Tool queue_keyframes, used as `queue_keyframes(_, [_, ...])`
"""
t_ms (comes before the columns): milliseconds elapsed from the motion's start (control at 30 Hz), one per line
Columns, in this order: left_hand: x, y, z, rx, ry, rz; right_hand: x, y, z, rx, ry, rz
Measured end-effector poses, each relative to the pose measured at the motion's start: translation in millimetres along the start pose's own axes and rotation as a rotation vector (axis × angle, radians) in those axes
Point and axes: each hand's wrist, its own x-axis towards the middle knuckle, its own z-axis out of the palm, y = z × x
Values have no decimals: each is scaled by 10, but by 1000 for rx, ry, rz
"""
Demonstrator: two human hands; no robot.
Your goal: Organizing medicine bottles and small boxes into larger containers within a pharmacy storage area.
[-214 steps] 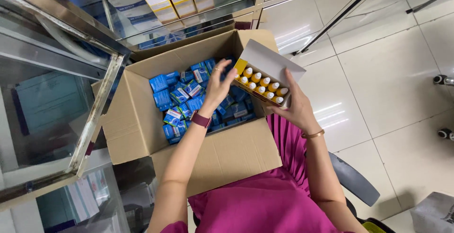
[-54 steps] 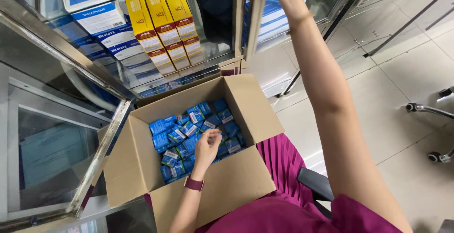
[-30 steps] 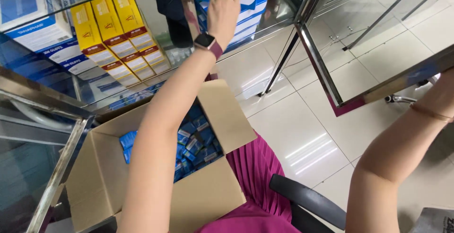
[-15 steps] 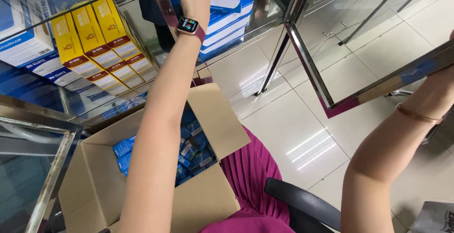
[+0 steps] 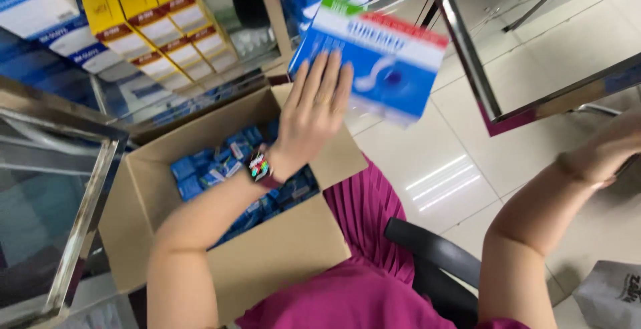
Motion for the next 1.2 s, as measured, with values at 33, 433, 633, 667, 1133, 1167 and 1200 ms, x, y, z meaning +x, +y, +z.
queue_keyframes(33, [-249,25,-49,-36,-6,-19,-51,-170,205,-7,-18,0])
queue_keyframes(433, [-1966,459,-21,-87,-209,-227,-1179,-1368,1872,613,-684,453])
queue_keyframes(633, [-2233,613,72,-198,-181,-261,-1377,-1241,2022,816,-787,631])
queue_keyframes(667, [-2277,626,80,-218,-188,-268,-1406,-1233,2036,853,-803,651])
queue_keyframes(1133, [-2471,388,175,-787,-195,-752,-1372,-1333,2215,891,-907,637])
queue_keyframes(1167, [-2482,368,176,-849,-204,-739,-1387,-1334,2235,913,-915,655])
queue_keyframes(1200, [-2513,367,185,-847,-203,-740,-1417,-1327,2249,914,-915,653])
